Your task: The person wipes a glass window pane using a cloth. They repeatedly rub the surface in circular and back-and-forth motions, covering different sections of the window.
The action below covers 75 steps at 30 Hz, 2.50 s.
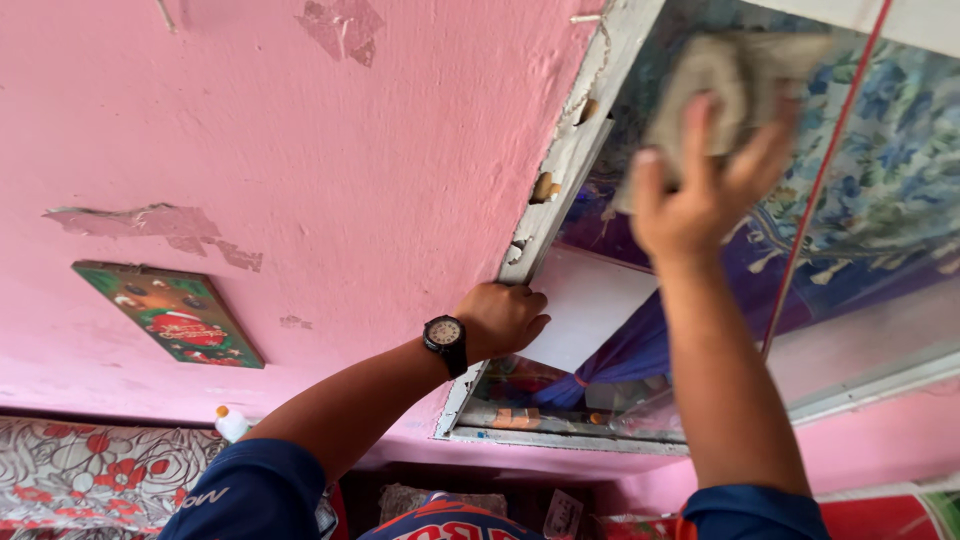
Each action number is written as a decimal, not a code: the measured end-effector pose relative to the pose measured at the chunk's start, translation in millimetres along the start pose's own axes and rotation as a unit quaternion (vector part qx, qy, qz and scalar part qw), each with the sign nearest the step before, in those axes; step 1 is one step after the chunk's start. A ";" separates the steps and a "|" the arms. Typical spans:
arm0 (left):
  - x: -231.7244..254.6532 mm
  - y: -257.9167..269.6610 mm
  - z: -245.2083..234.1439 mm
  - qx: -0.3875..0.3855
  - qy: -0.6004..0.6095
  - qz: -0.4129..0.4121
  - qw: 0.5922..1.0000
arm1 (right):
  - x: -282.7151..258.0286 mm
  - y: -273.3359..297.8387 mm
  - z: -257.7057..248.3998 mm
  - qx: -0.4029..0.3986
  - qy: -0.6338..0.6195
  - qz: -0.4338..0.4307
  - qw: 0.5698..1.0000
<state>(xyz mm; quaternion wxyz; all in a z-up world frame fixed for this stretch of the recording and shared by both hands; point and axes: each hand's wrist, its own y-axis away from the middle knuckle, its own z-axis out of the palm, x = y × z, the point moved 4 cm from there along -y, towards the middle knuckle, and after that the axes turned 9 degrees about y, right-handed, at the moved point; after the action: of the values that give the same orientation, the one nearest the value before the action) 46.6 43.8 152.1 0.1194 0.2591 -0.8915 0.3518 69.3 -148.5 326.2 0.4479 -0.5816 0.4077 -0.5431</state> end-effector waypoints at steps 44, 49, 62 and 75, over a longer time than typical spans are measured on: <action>4.4 -7.5 -1.5 0.021 0.041 -0.057 0.997 | 16.9 -45.4 -51.9 -0.149 0.088 0.049 0.984; 7.4 -7.7 0.8 0.019 0.025 -0.082 0.996 | 16.0 -38.7 -51.1 -0.190 0.022 0.136 0.972; 45.0 0.8 -6.3 0.238 0.162 -0.091 0.953 | -40.9 56.4 -33.0 -0.206 -0.013 0.026 0.978; 75.5 -18.2 55.0 0.193 -0.029 -0.024 0.981 | -32.6 101.7 -67.8 -0.250 -0.293 0.124 0.915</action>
<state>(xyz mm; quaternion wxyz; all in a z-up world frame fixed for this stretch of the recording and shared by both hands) -8.3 -33.9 152.4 0.0495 0.3083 -0.8038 0.5063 0.4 -149.5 220.1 0.4511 -0.7521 0.4495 -0.1694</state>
